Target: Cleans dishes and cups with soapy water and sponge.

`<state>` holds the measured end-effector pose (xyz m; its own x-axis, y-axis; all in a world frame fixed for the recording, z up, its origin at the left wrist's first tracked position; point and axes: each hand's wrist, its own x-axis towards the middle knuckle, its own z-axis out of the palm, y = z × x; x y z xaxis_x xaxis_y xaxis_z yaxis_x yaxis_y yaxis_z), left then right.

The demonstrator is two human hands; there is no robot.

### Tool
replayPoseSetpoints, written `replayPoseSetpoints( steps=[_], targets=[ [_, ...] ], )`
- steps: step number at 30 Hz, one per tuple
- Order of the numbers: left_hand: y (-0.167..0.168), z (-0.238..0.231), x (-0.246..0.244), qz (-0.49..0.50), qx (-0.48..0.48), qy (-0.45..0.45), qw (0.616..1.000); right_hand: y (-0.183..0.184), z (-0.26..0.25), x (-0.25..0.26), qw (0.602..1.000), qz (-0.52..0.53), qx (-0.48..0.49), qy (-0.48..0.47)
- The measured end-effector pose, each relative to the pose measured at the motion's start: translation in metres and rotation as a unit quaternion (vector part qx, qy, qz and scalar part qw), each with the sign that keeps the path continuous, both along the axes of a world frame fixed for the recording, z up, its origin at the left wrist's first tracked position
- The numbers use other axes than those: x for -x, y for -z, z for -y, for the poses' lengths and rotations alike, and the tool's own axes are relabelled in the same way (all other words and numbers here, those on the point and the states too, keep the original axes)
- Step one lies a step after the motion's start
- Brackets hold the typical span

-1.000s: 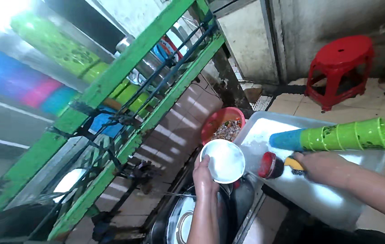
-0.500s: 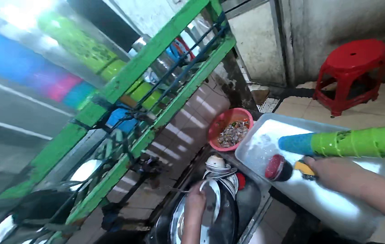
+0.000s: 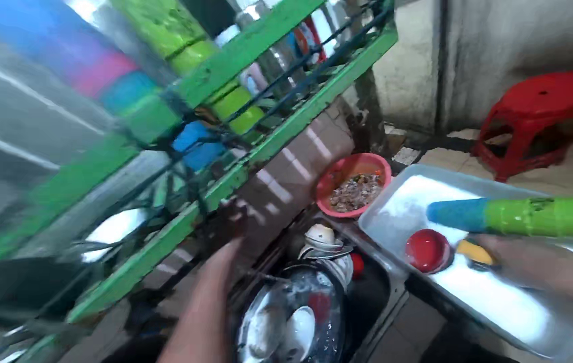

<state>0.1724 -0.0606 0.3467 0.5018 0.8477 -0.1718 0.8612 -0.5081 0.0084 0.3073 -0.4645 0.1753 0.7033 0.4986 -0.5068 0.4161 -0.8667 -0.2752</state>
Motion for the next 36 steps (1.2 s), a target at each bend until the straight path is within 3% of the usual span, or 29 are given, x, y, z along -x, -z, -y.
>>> replayPoseSetpoints(
  steps=[2, 4, 6, 8, 10, 12, 14, 16, 18, 20, 23, 25, 27, 30, 36],
  targets=[
    [-0.001, 0.012, -0.01, 0.119, 0.009, -0.004, 0.993, -0.015, 0.002, 0.002, 1.0, -0.008, 0.007, 0.03],
    [0.003, 0.008, -0.003, 0.239, 0.021, 0.057, 0.969, -0.031, 0.008, 0.009, 0.999, -0.012, -0.001, 0.042],
    [-0.001, -0.01, 0.016, 0.322, 0.107, 0.124, 0.932, -0.037, 0.014, 0.018, 0.999, -0.018, -0.01, 0.041],
    [-0.001, -0.001, 0.024, 0.43, 0.104, 0.111, 0.89, -0.032, 0.018, 0.025, 0.999, -0.027, 0.002, 0.036],
    [-0.004, 0.003, 0.03, 0.467, 0.08, 0.124, 0.872, -0.015, 0.02, 0.031, 0.999, -0.017, 0.032, 0.009],
    [-0.009, 0.0, 0.03, 0.433, 0.074, 0.118, 0.89, -0.006, 0.013, 0.033, 0.997, -0.017, 0.075, -0.011],
    [-0.013, -0.005, 0.02, 0.323, 0.045, 0.092, 0.941, -0.007, -0.002, 0.04, 0.996, 0.002, 0.085, -0.001],
    [0.002, -0.013, 0.013, 0.263, 0.033, 0.174, 0.948, -0.013, -0.017, 0.047, 0.997, 0.014, 0.078, 0.002],
    [0.038, -0.007, 0.005, 0.33, 0.023, 0.362, 0.872, -0.011, -0.022, 0.045, 0.999, 0.021, 0.038, 0.004],
    [0.065, 0.055, -0.006, 0.333, 0.119, 0.495, 0.794, -0.013, -0.019, 0.038, 0.999, 0.005, -0.014, 0.036],
    [0.086, 0.161, -0.021, 0.122, 0.325, 0.614, 0.709, -0.034, -0.008, 0.024, 0.991, 0.006, -0.098, 0.088],
    [0.101, 0.215, -0.036, -0.032, 0.38, 0.646, 0.661, -0.047, 0.001, 0.013, 0.974, 0.002, -0.185, 0.13],
    [0.121, 0.254, -0.047, -0.14, 0.346, 0.637, 0.675, -0.054, 0.01, 0.0, 0.955, -0.014, -0.251, 0.16],
    [0.123, 0.29, -0.059, -0.254, 0.259, 0.514, 0.777, -0.052, 0.025, -0.018, 0.933, -0.036, -0.31, 0.179],
    [0.169, 0.306, -0.087, -0.251, 0.246, 0.405, 0.844, -0.046, 0.074, -0.041, 0.947, -0.021, -0.314, 0.057]
  ],
)
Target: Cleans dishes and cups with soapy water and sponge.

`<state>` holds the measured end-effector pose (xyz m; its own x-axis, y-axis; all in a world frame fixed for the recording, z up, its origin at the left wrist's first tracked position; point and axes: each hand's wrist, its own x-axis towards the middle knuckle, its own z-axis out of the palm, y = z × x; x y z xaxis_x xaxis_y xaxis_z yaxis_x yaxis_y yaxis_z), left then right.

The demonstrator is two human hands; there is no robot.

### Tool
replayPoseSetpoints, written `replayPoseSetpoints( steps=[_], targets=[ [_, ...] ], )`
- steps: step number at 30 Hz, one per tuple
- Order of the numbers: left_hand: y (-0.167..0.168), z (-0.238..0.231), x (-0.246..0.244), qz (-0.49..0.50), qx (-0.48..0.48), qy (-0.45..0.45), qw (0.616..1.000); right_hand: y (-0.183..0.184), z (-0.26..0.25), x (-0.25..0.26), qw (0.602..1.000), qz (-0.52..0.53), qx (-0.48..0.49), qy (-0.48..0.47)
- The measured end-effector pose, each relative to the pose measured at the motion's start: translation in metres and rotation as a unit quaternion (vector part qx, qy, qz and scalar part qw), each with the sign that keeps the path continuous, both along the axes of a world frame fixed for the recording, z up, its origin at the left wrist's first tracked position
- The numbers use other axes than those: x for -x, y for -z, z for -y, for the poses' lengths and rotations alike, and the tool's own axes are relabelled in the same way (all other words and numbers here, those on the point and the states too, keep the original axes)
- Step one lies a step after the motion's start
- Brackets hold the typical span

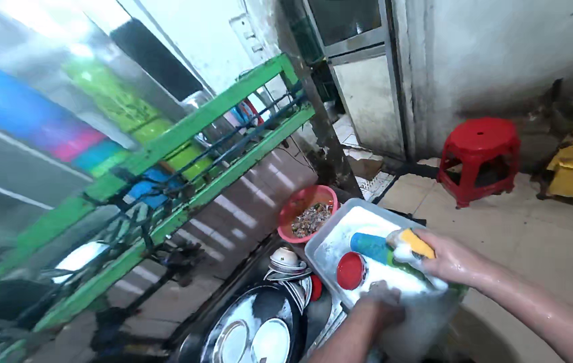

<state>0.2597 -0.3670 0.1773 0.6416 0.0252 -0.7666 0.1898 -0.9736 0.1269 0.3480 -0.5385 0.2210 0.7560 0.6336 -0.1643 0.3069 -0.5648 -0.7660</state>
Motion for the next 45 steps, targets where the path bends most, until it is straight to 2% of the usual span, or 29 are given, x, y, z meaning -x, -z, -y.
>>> replayPoseSetpoints(
  steps=[4, 7, 10, 13, 21, 25, 29, 32, 34, 36, 37, 39, 42, 45],
  targets=[
    [-0.006, 0.015, -0.005, -0.054, -0.057, 0.013, 0.997, 0.017, 0.018, -0.02, 0.991, -0.095, -0.09, 0.025],
    [-0.01, 0.034, 0.004, -0.054, -0.065, -0.023, 0.996, 0.025, 0.019, -0.027, 0.98, -0.146, -0.133, 0.024],
    [-0.015, 0.053, 0.022, 0.03, -0.066, -0.106, 0.992, 0.028, 0.019, -0.029, 0.978, -0.15, -0.146, -0.019],
    [-0.014, 0.063, 0.027, 0.051, -0.073, -0.149, 0.985, 0.015, 0.021, -0.028, 0.978, -0.166, -0.116, -0.044],
    [-0.006, 0.061, 0.03, 0.062, -0.054, -0.172, 0.982, 0.033, 0.019, -0.034, 0.97, -0.157, -0.18, -0.043],
    [-0.009, 0.061, 0.03, 0.073, -0.025, -0.172, 0.982, 0.041, 0.017, -0.039, 0.968, -0.177, -0.177, -0.021],
    [-0.007, 0.052, 0.027, 0.094, 0.024, -0.136, 0.986, 0.048, 0.012, -0.046, 0.947, -0.228, -0.227, -0.008],
    [-0.006, 0.044, 0.016, 0.074, 0.069, -0.121, 0.988, 0.041, 0.012, -0.047, 0.925, -0.284, -0.253, 0.0],
    [-0.011, 0.038, 0.011, 0.074, 0.163, -0.141, 0.974, 0.034, 0.015, -0.044, 0.901, -0.335, -0.276, 0.024],
    [-0.011, 0.026, 0.012, 0.095, 0.265, -0.169, 0.944, 0.032, 0.014, -0.043, 0.881, -0.369, -0.294, 0.037],
    [-0.016, 0.02, 0.012, 0.107, 0.278, -0.162, 0.941, 0.032, 0.013, -0.043, 0.874, -0.38, -0.3, 0.041],
    [-0.028, 0.011, 0.011, 0.126, 0.244, -0.117, 0.954, 0.032, 0.011, -0.04, 0.859, -0.399, -0.315, 0.055],
    [-0.027, 0.0, 0.013, 0.132, 0.214, -0.064, 0.966, 0.024, 0.002, -0.024, 0.823, -0.446, -0.34, 0.094],
    [-0.03, -0.008, 0.016, 0.177, 0.228, -0.103, 0.952, 0.018, -0.009, -0.008, 0.793, -0.463, -0.377, 0.124]
  ],
)
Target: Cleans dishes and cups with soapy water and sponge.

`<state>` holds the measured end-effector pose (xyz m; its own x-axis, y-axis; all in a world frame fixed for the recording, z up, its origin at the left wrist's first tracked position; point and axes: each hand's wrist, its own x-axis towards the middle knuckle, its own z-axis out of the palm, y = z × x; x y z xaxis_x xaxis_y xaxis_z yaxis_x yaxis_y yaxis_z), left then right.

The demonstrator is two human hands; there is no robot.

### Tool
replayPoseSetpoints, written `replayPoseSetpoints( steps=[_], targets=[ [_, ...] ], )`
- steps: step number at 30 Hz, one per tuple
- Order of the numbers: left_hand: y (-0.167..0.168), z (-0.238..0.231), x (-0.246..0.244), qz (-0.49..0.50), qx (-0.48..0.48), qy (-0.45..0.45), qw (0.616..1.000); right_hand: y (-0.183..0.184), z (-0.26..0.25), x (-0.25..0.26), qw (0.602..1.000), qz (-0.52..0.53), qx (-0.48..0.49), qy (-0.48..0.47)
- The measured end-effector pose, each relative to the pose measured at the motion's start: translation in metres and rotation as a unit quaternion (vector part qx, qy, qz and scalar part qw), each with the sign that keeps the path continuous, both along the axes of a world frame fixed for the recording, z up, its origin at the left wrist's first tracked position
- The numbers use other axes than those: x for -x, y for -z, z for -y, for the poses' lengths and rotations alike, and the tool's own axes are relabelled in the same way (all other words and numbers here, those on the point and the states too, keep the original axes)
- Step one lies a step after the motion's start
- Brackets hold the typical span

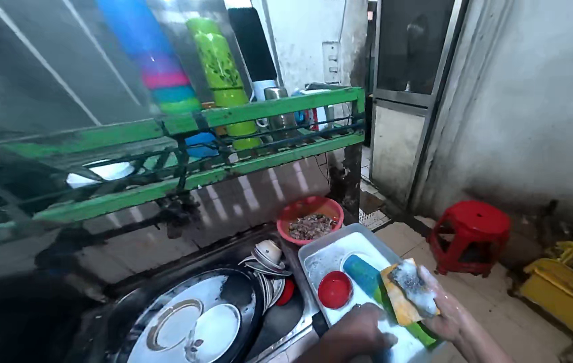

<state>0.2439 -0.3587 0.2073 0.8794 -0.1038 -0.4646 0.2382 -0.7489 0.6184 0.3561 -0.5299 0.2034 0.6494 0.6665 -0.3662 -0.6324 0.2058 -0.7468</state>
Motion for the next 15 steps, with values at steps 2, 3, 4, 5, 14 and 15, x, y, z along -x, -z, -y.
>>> replayPoseSetpoints(
  steps=[2, 3, 4, 5, 14, 15],
  targets=[
    [-0.019, -0.005, 0.001, 0.066, 0.019, -0.1, 0.993, -0.004, -0.009, 0.01, 0.999, 0.013, 0.0, 0.037],
    [-0.028, -0.007, 0.0, 0.109, 0.03, -0.139, 0.984, -0.005, -0.015, 0.014, 0.998, 0.03, 0.011, 0.06],
    [-0.034, -0.007, -0.002, 0.143, 0.043, -0.17, 0.974, -0.005, -0.022, 0.02, 0.995, 0.056, 0.027, 0.083],
    [-0.038, -0.006, -0.007, 0.16, 0.06, -0.198, 0.965, -0.006, -0.03, 0.027, 0.988, 0.094, 0.051, 0.108],
    [-0.035, 0.003, -0.022, 0.274, 0.248, -0.418, 0.83, 0.006, -0.075, 0.062, 0.926, 0.311, 0.128, 0.169],
    [-0.033, -0.001, -0.022, 0.291, 0.243, -0.416, 0.826, 0.002, -0.075, 0.064, 0.94, 0.276, 0.113, 0.169]
  ],
)
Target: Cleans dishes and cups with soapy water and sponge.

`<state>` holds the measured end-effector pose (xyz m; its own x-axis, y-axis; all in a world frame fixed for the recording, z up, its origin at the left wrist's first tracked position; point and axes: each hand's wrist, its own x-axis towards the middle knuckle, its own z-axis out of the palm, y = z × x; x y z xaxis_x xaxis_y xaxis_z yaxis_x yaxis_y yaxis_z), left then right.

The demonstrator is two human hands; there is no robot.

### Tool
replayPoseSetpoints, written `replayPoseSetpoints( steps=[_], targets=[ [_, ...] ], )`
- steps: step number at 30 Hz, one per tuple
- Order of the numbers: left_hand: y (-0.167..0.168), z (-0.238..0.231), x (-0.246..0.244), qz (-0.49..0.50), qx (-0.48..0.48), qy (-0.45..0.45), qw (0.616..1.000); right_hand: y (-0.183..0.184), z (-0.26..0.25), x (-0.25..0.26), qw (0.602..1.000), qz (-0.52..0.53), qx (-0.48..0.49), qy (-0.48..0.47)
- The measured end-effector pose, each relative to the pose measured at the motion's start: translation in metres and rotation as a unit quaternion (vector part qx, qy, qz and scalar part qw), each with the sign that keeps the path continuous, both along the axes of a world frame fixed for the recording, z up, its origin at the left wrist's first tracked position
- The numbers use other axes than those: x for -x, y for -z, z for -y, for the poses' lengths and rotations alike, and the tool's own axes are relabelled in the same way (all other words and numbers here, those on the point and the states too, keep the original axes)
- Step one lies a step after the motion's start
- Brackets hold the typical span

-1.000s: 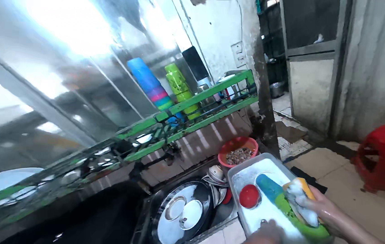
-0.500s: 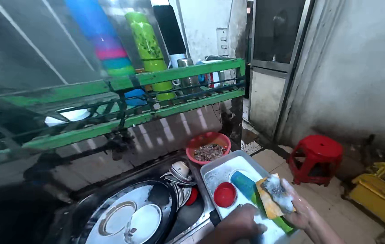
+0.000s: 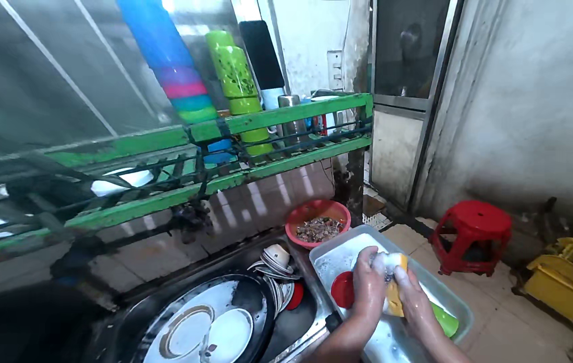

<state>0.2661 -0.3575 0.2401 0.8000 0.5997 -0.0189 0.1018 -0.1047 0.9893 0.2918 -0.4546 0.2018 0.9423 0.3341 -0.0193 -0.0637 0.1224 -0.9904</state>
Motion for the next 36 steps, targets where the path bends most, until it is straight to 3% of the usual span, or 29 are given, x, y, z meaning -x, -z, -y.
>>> replayPoseSetpoints(
  steps=[3, 8, 12, 18, 22, 24, 31, 36],
  targets=[
    [0.004, -0.014, -0.002, 0.035, 0.017, -0.04, 0.998, -0.002, 0.004, -0.002, 0.994, -0.108, -0.023, -0.015],
    [0.006, -0.014, -0.001, 0.053, 0.093, -0.04, 0.993, -0.003, 0.013, 0.0, 0.981, -0.121, 0.076, -0.132],
    [0.006, -0.004, -0.001, 0.037, 0.054, -0.016, 0.998, -0.011, 0.012, 0.0, 0.976, -0.167, 0.004, -0.141],
    [0.012, -0.009, 0.002, 0.048, 0.097, -0.002, 0.994, -0.013, 0.013, -0.023, 0.972, -0.119, 0.115, -0.17],
    [0.016, -0.018, 0.015, -0.054, 0.068, 0.076, 0.993, -0.021, 0.019, -0.038, 0.979, -0.098, 0.116, -0.14],
    [0.018, -0.017, 0.017, -0.057, 0.05, 0.102, 0.992, -0.022, 0.02, -0.043, 0.974, -0.075, 0.149, -0.157],
    [0.017, -0.023, 0.016, -0.105, 0.008, 0.054, 0.993, -0.016, 0.024, -0.045, 0.977, -0.115, 0.113, -0.138],
    [0.019, -0.025, 0.022, -0.088, 0.0, 0.031, 0.996, -0.013, 0.031, -0.046, 0.972, -0.112, 0.129, -0.161]
  ],
)
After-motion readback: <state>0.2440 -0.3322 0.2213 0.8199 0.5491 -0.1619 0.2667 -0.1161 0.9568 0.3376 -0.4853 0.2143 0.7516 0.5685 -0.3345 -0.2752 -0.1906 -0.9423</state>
